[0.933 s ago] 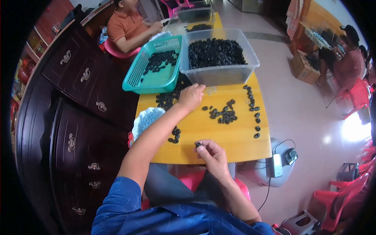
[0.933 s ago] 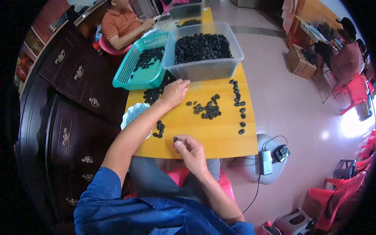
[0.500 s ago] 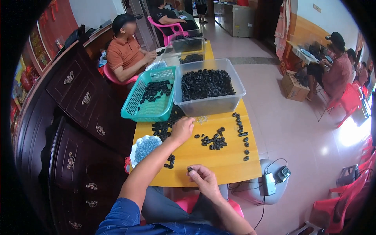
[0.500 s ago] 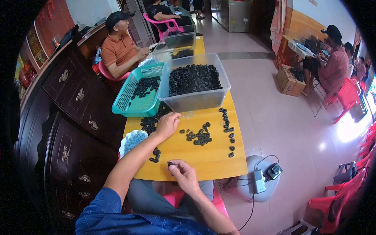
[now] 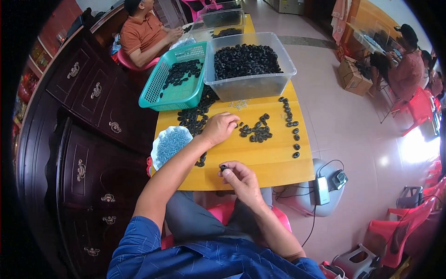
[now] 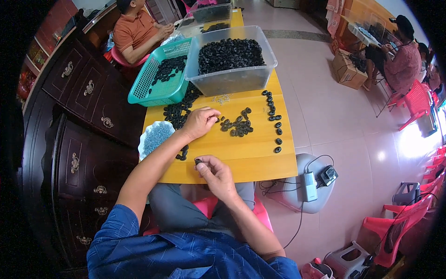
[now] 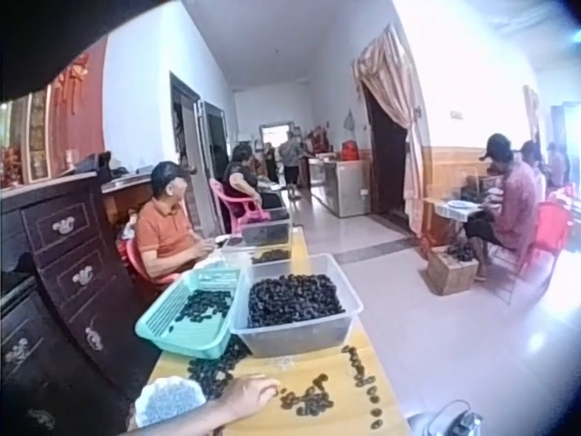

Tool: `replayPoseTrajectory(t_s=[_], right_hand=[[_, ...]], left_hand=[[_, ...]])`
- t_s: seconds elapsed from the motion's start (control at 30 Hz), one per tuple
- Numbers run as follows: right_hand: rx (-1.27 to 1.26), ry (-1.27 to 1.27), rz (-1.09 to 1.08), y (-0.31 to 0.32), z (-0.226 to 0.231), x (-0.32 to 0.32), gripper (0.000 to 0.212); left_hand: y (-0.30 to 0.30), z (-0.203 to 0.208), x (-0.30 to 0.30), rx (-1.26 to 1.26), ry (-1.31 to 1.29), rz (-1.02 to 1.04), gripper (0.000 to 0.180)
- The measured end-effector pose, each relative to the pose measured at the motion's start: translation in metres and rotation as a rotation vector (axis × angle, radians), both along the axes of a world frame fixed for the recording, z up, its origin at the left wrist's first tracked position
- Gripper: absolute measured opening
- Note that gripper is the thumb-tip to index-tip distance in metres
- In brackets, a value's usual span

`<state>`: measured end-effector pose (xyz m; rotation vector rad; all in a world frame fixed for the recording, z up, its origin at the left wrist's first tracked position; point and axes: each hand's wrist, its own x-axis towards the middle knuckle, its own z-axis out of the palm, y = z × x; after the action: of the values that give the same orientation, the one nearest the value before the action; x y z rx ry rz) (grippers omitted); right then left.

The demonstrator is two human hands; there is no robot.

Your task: The person picks up black plastic rings from a table and inserts small blue beads into them by hand. The assembled pieces are then placed back onto the table surface.

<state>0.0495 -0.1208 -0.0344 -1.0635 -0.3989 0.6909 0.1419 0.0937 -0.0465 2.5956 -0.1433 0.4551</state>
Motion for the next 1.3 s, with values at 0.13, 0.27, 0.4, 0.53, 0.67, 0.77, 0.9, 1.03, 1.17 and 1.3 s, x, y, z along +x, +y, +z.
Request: replayPoseTrajectory(t_s=[0.13,0.27,0.4,0.53,0.67,0.77,0.9,1.03,1.17,1.3], right_hand=[[-0.002,0.016,-0.004,0.0,-0.002,-0.002,0.024],[0.014,0.049,-0.008,-0.002,0.0,-0.002,0.023],[0.02,0.046,-0.018,-0.001,0.0,-0.001,0.023],[0.016,0.046,-0.031,0.0,-0.001,0.0,0.024],[-0.009,0.022,-0.036,-0.001,-0.003,-0.002,0.025],[-0.004,0.007,-0.037,0.001,-0.005,-0.002,0.025],[0.031,0.016,-0.046,0.002,-0.008,-0.001,0.025],[0.041,0.036,-0.037,-0.001,-0.007,0.002,0.023],[0.048,0.025,-0.034,0.001,-0.001,0.001,0.023],[0.045,-0.021,0.015,0.002,-0.004,0.001,0.025]], left_hand=[[0.0,0.0,0.001,0.0,0.015,0.006,0.017],[-0.014,0.008,0.011,0.005,0.012,0.012,0.018],[-0.016,0.007,0.018,0.053,0.093,0.033,0.017],[-0.014,0.001,0.021,0.089,0.121,0.04,0.011],[-0.022,0.004,0.02,0.139,0.123,0.046,0.007],[-0.021,0.004,0.015,0.165,0.009,0.015,0.005],[-0.018,0.027,0.003,0.069,-0.17,0.065,0.006],[-0.034,0.06,-0.036,-0.228,-0.161,0.053,0.011],[-0.043,0.069,-0.1,-0.861,0.134,0.054,0.013],[-0.047,0.069,-0.141,-1.087,0.129,0.026,0.01]])
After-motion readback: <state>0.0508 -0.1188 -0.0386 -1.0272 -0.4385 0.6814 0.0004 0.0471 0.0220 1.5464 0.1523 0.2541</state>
